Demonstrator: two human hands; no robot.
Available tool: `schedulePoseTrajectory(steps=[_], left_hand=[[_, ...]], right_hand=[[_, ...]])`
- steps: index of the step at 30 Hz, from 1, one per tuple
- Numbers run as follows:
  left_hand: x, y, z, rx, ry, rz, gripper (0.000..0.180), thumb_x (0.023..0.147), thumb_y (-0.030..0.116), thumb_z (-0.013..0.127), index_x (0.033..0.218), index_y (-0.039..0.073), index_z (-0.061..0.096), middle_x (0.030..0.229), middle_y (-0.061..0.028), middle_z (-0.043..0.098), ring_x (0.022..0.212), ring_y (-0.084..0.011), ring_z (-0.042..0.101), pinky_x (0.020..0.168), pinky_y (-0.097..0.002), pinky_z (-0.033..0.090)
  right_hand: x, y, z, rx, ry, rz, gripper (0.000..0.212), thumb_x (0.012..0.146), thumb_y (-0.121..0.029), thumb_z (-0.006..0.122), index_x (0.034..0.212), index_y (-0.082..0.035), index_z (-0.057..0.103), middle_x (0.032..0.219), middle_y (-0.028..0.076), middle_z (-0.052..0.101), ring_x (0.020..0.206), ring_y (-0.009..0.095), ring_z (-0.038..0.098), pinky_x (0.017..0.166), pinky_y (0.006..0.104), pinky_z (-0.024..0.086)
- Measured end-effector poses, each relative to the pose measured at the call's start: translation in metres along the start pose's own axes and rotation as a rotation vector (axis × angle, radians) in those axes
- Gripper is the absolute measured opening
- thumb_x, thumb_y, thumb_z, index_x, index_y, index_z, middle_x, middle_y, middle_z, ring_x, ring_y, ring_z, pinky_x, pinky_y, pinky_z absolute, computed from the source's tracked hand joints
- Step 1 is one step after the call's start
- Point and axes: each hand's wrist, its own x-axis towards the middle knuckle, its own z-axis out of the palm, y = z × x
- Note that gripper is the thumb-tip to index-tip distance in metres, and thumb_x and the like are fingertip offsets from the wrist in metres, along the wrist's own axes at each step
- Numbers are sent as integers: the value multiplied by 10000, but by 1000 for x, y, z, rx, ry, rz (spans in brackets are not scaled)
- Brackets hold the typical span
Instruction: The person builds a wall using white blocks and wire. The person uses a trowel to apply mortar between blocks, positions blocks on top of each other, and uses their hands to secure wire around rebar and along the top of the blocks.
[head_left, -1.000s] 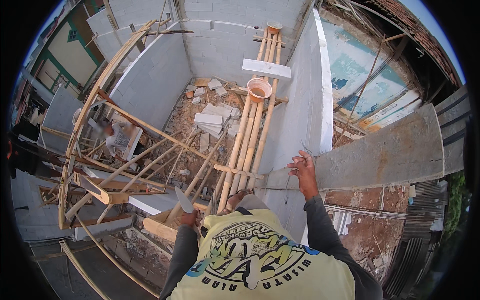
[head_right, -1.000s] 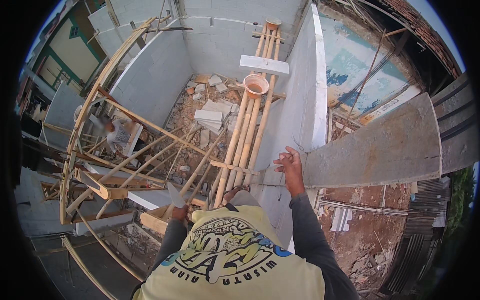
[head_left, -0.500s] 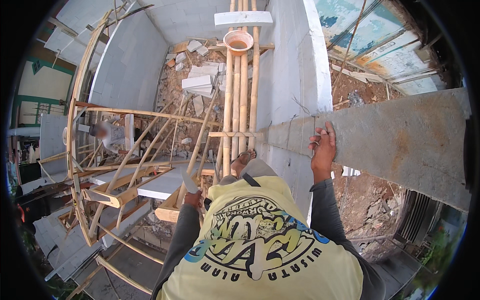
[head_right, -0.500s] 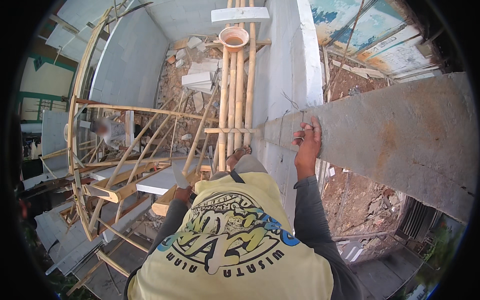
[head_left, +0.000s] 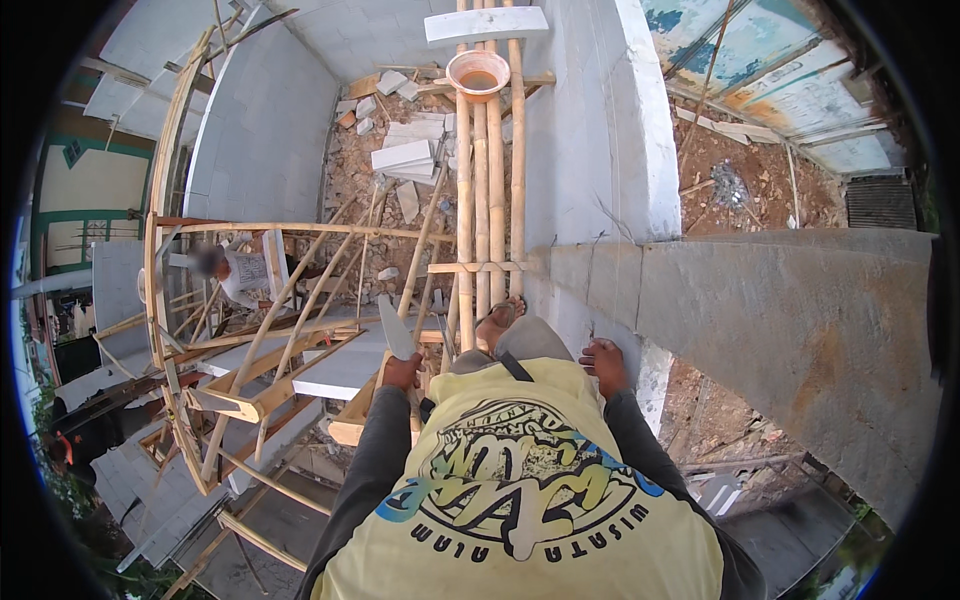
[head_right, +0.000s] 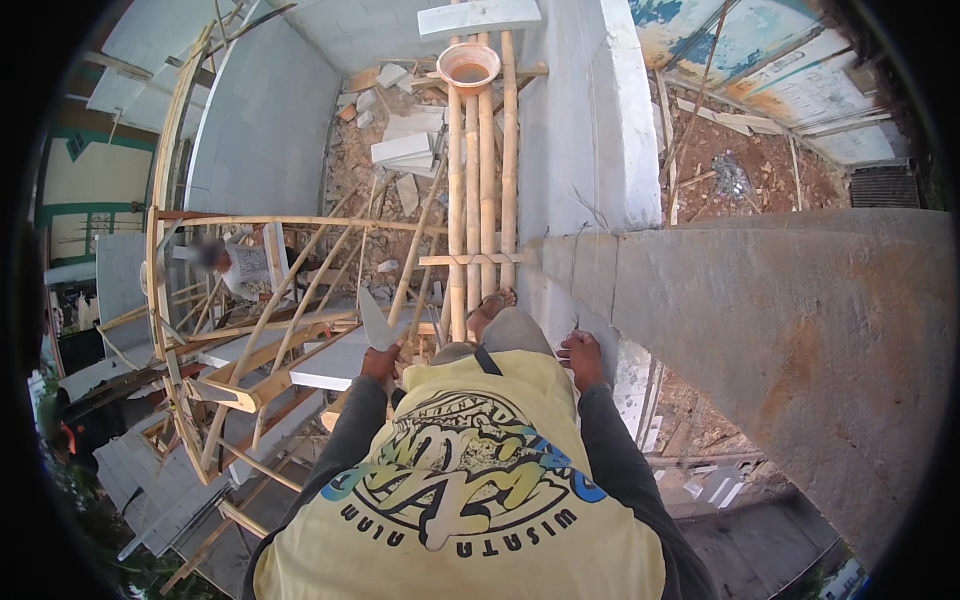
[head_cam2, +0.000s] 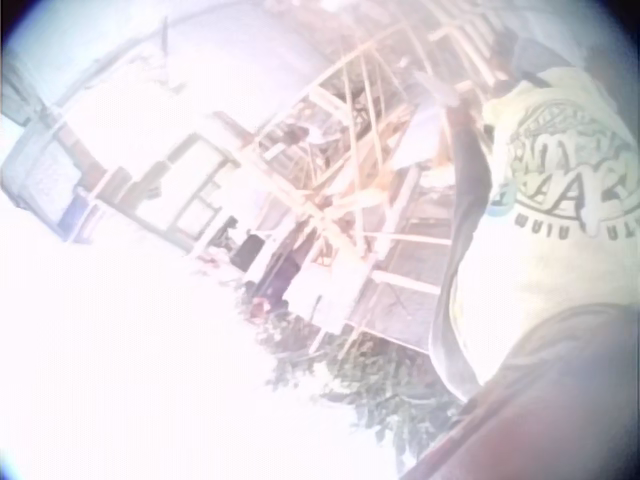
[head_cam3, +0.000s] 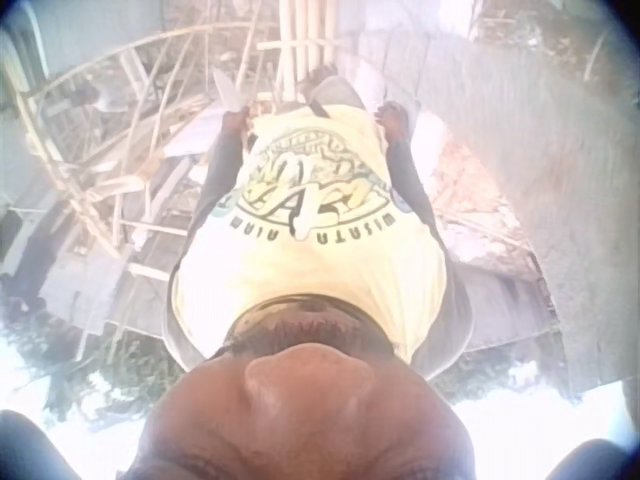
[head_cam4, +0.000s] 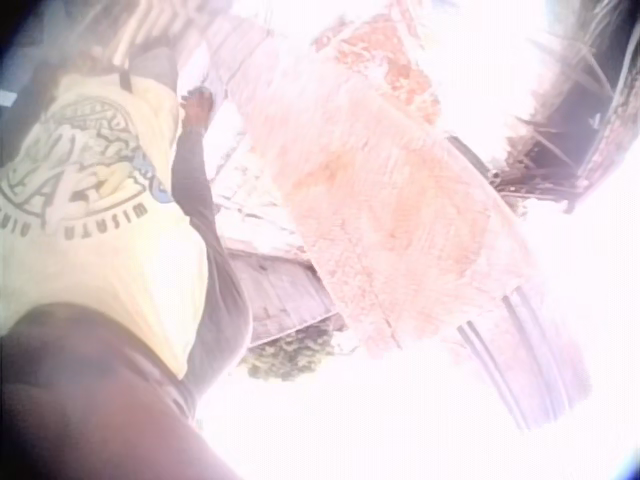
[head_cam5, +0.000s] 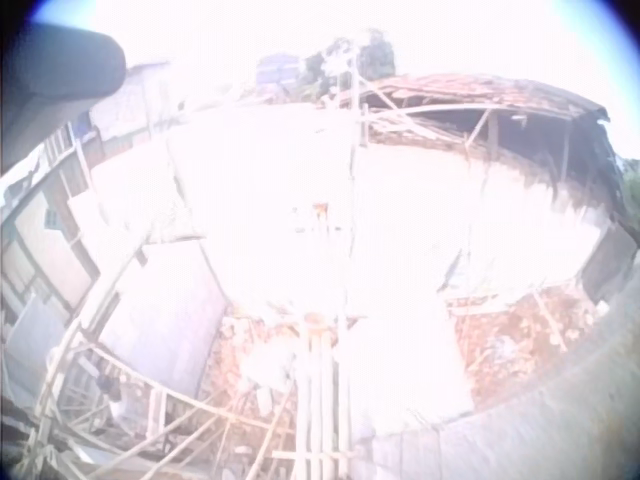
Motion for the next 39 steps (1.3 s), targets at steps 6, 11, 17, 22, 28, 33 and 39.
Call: schedulePoseTrajectory(steps=[6,11,17,22,28,33,39], left_hand=[[0,-23,-17,37,51,-42,398,769,329,678,743,-67,637,607,-94,631,394,-180,557,405,-333,480],[-12,-20,-14,-54,118,-68,354,753,302,680,713,-46,632,609,-107,629,426,-207,579,405,-350,481],[92,-41,2,521,186,298,431,746,378,688,851,-37,642,677,-145,659,524,-232,642,494,-360,529],[61,76,-9,351,14,172,505,768,466,650,892,-23,665,703,-160,677,570,-229,673,541,-359,549],[60,182,-11,563,14,354,496,801,480,607,751,-7,684,616,-152,655,533,-235,658,571,-364,551],[66,245,16,652,-34,386,504,785,480,602,788,-15,692,646,-164,660,600,-254,673,645,-377,551],[155,277,35,829,-68,512,485,778,459,583,830,-9,702,704,-178,669,625,-279,674,660,-383,550]], right_hand=[[-46,11,-26,-325,240,-356,150,878,-110,530,967,-4,588,760,65,589,645,115,535,566,294,456],[-113,-1,-28,-437,436,-643,105,880,-71,507,921,0,573,687,101,582,602,142,524,577,298,432],[-118,-20,-42,-406,810,-784,403,840,-80,538,1224,12,451,1145,160,512,1013,269,493,873,364,386],[-76,-11,-52,-718,861,-461,710,782,-199,644,1383,-2,321,1418,176,320,1307,369,291,1057,487,218],[-75,-16,-55,-701,770,-435,853,712,-269,740,1394,-1,303,1423,182,324,1324,365,279,1072,505,183],[-99,-42,-45,-707,836,-371,781,689,-203,762,1339,10,385,1374,226,380,1290,378,330,1050,486,247],[-101,-86,-6,-85,36,-376,422,823,-138,635,1196,26,528,1157,205,560,1092,288,527,938,382,401]])
